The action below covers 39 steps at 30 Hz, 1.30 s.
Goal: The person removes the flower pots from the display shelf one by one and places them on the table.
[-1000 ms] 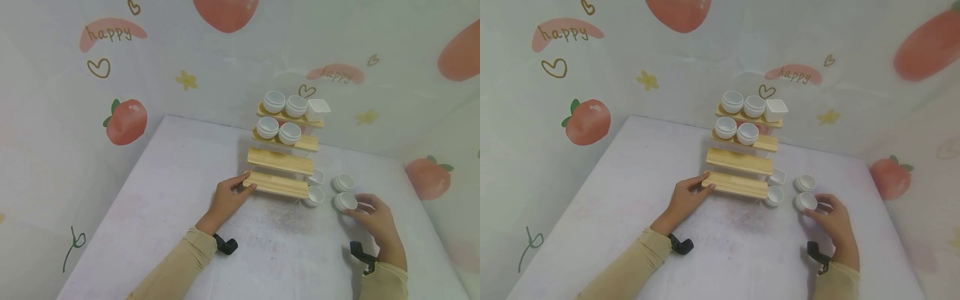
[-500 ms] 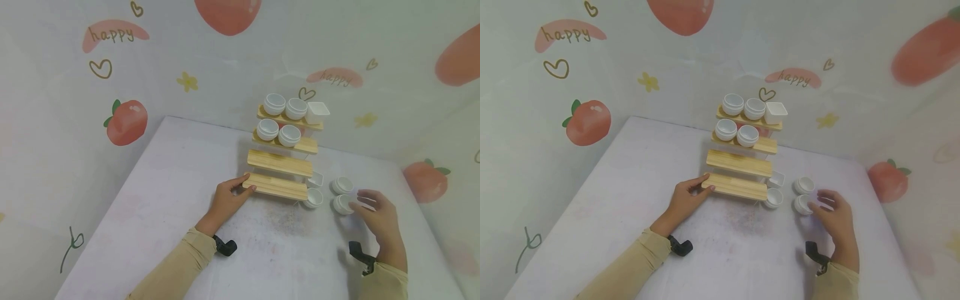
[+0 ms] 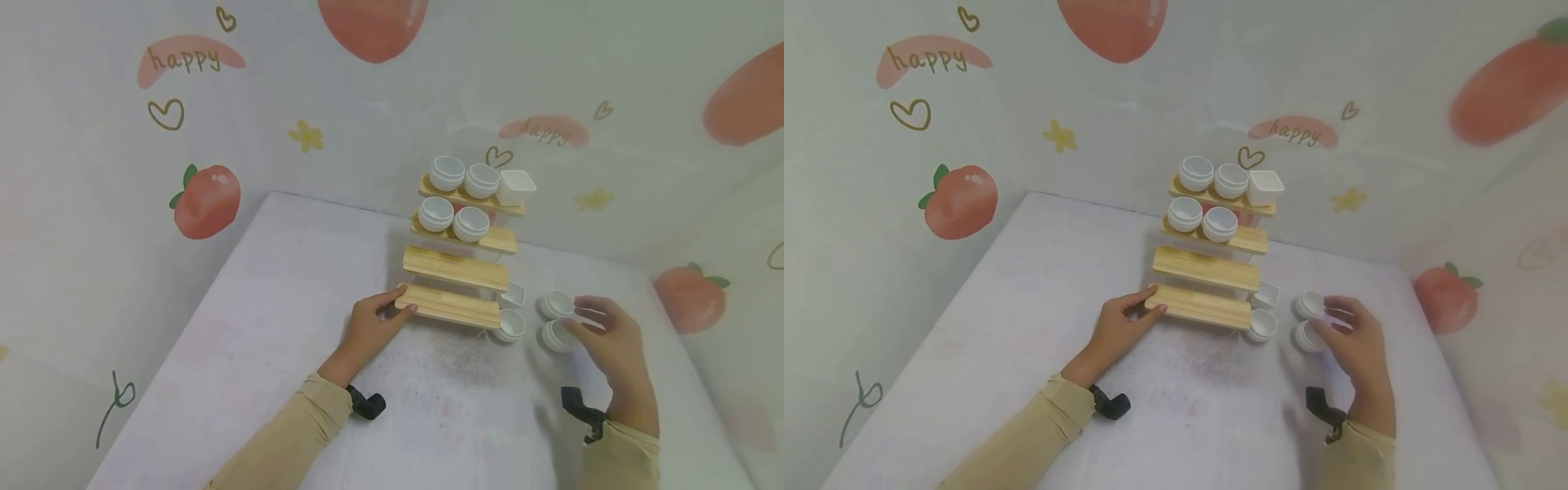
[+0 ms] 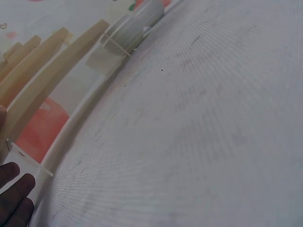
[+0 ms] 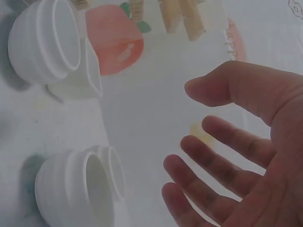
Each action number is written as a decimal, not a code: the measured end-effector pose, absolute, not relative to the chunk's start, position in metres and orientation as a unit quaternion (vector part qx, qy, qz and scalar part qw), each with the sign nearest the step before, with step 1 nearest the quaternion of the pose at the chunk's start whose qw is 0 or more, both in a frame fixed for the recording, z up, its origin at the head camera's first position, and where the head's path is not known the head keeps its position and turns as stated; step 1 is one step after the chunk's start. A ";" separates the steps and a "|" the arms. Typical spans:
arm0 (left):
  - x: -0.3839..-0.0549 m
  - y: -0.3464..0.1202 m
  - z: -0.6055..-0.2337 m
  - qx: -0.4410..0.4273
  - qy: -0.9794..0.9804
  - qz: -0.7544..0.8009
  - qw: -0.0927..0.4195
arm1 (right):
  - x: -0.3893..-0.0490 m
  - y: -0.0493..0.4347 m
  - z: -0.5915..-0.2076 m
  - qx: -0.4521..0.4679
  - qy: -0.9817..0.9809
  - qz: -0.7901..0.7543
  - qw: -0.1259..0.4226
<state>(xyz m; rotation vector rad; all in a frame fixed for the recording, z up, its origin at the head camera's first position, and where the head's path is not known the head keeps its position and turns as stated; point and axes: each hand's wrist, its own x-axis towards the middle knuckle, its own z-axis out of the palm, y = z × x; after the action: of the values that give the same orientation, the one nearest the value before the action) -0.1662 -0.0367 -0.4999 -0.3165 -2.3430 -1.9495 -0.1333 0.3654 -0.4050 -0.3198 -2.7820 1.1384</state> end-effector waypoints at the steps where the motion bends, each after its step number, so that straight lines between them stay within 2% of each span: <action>1: -0.166 -0.037 -0.500 -0.103 -0.764 -0.635 0.040 | -0.134 0.363 -0.403 -0.103 -0.918 0.377 0.064; 9: -0.166 -0.036 -0.501 -0.106 -0.765 -0.634 0.041 | -0.138 0.349 -0.395 -0.081 -0.912 0.389 0.103; 21: -0.165 -0.037 -0.500 -0.103 -0.764 -0.635 0.037 | -0.158 0.320 -0.387 -0.067 -0.900 0.411 0.125; 26: -0.166 -0.037 -0.499 -0.110 -0.763 -0.635 0.042 | -0.165 0.301 -0.381 -0.042 -0.880 0.445 0.160; 39: -0.166 -0.035 -0.500 -0.102 -0.762 -0.638 0.040 | -0.191 0.254 -0.374 0.020 -0.848 0.489 0.201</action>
<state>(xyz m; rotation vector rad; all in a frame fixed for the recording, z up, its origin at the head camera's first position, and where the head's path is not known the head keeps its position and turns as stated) -0.1663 -0.0353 -0.5001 -0.3116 -2.3361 -1.9541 -0.1911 0.2543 -0.3736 0.0557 -2.3703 1.3668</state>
